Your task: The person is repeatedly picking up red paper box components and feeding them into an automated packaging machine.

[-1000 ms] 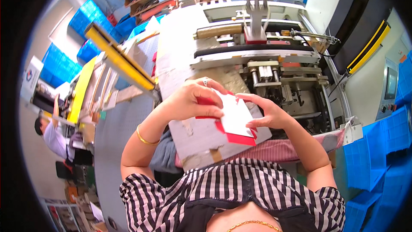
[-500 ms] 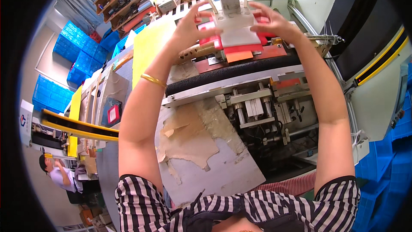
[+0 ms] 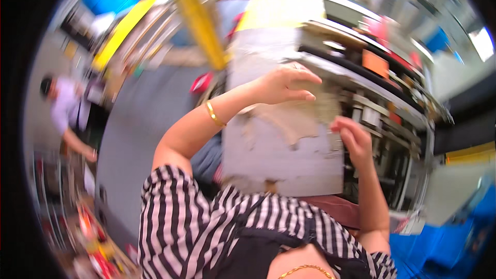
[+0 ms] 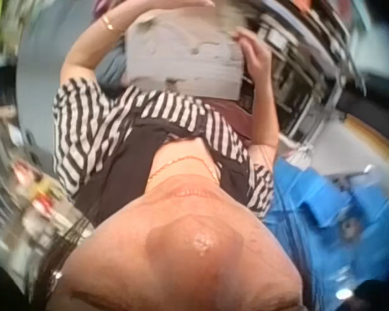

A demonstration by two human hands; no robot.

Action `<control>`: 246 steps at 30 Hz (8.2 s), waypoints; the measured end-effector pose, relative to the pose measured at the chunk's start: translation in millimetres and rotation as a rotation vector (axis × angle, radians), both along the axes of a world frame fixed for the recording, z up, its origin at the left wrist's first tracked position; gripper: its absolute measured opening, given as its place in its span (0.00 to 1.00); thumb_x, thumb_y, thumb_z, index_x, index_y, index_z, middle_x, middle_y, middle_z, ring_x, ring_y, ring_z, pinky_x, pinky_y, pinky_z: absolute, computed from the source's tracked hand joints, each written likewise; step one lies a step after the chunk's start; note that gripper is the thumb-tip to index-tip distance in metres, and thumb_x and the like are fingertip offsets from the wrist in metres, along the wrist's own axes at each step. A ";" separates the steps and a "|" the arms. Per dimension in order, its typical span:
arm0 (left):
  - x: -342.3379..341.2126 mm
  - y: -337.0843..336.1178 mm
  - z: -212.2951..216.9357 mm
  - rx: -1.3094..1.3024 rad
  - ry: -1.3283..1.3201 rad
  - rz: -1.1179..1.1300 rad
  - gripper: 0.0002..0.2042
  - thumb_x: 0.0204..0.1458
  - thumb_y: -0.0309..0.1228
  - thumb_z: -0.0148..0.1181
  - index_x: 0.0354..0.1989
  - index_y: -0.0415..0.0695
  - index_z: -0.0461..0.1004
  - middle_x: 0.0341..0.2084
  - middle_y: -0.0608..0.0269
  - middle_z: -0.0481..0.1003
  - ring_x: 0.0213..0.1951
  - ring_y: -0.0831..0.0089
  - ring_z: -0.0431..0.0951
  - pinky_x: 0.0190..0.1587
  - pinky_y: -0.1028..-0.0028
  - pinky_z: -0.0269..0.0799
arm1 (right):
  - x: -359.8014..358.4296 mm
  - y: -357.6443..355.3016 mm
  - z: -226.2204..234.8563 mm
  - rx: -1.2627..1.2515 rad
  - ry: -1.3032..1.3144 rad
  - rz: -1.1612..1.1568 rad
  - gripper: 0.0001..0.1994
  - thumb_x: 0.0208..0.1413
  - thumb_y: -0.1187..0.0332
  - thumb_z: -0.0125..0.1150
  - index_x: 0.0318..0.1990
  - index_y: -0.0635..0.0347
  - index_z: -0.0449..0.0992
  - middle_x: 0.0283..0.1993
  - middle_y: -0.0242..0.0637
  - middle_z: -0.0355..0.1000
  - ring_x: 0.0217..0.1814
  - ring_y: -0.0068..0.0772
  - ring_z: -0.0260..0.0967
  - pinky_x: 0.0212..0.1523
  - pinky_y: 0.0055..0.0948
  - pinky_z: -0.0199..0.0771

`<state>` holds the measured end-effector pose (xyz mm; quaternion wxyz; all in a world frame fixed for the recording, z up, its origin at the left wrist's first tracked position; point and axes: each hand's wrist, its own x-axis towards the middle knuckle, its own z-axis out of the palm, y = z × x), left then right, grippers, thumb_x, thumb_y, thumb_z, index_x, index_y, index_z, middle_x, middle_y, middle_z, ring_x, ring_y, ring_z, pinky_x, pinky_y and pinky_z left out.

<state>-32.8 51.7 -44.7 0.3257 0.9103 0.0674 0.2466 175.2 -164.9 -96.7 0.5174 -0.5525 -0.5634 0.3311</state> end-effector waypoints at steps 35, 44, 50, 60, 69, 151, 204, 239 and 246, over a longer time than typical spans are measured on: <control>-896.2 -489.1 -337.0 -0.885 1.173 2.604 0.16 0.61 0.35 0.44 0.45 0.44 0.79 0.52 0.50 0.73 0.50 0.52 0.76 0.54 0.58 0.71 | -259.0 210.6 -103.7 -0.360 -0.947 0.359 0.17 0.69 0.63 0.43 0.45 0.71 0.71 0.37 0.46 0.71 0.38 0.36 0.65 0.46 0.31 0.67; -736.9 -245.9 -269.2 -0.466 -0.139 1.957 0.13 0.56 0.39 0.60 0.41 0.42 0.81 0.35 0.58 0.80 0.38 0.69 0.79 0.41 0.72 0.73 | -284.8 178.2 -101.1 0.077 -1.000 0.539 0.16 0.58 0.76 0.44 0.53 0.67 0.71 0.45 0.53 0.67 0.51 0.49 0.64 0.54 0.40 0.63; -492.8 -102.4 -64.4 -0.239 -0.106 1.054 0.10 0.51 0.32 0.67 0.38 0.41 0.81 0.33 0.64 0.78 0.37 0.76 0.76 0.39 0.76 0.72 | -269.7 105.3 -56.3 0.084 -0.542 0.638 0.21 0.56 0.72 0.58 0.59 0.61 0.69 0.62 0.46 0.66 0.66 0.43 0.60 0.66 0.37 0.56; -128.1 -80.3 70.7 0.103 -0.039 0.094 0.09 0.42 0.26 0.72 0.33 0.39 0.80 0.32 0.58 0.78 0.38 0.68 0.78 0.42 0.72 0.73 | -88.0 37.0 3.3 0.092 -0.082 0.358 0.38 0.53 0.55 0.68 0.69 0.53 0.57 0.67 0.44 0.60 0.68 0.39 0.57 0.68 0.36 0.55; 50.4 -45.6 67.0 0.189 0.303 -0.125 0.18 0.34 0.36 0.77 0.37 0.51 0.81 0.50 0.59 0.70 0.55 0.60 0.63 0.59 0.61 0.59 | 55.0 -12.9 32.7 0.163 -0.330 -0.108 0.43 0.41 0.53 0.75 0.65 0.57 0.62 0.61 0.44 0.63 0.65 0.43 0.55 0.67 0.38 0.55; -267.6 -90.6 29.2 0.084 -0.060 0.362 0.10 0.40 0.31 0.74 0.28 0.43 0.79 0.27 0.63 0.77 0.34 0.69 0.75 0.38 0.72 0.71 | -210.2 52.8 12.3 0.246 -0.455 0.388 0.27 0.56 0.61 0.63 0.62 0.60 0.66 0.61 0.45 0.66 0.64 0.44 0.61 0.65 0.38 0.57; -686.9 -206.4 -343.6 -0.746 -0.592 2.298 0.09 0.53 0.35 0.60 0.34 0.42 0.80 0.28 0.61 0.81 0.29 0.73 0.79 0.33 0.71 0.73 | -312.1 76.4 -29.9 -0.395 -0.059 0.904 0.18 0.60 0.63 0.58 0.51 0.68 0.74 0.42 0.42 0.78 0.47 0.31 0.74 0.51 0.29 0.70; -487.5 -116.0 -76.6 -0.459 -0.130 0.971 0.08 0.48 0.33 0.70 0.30 0.43 0.80 0.28 0.67 0.76 0.34 0.78 0.74 0.38 0.75 0.70 | -356.3 138.5 1.1 0.210 -0.388 0.782 0.19 0.51 0.71 0.60 0.52 0.65 0.74 0.51 0.45 0.74 0.53 0.46 0.71 0.57 0.37 0.67; -220.6 -52.8 34.0 0.077 -0.094 0.271 0.08 0.42 0.30 0.72 0.28 0.43 0.80 0.26 0.63 0.78 0.34 0.69 0.75 0.39 0.72 0.71 | -167.3 95.9 17.4 0.204 -0.440 0.493 0.23 0.52 0.66 0.64 0.57 0.60 0.72 0.60 0.45 0.68 0.64 0.45 0.62 0.64 0.39 0.60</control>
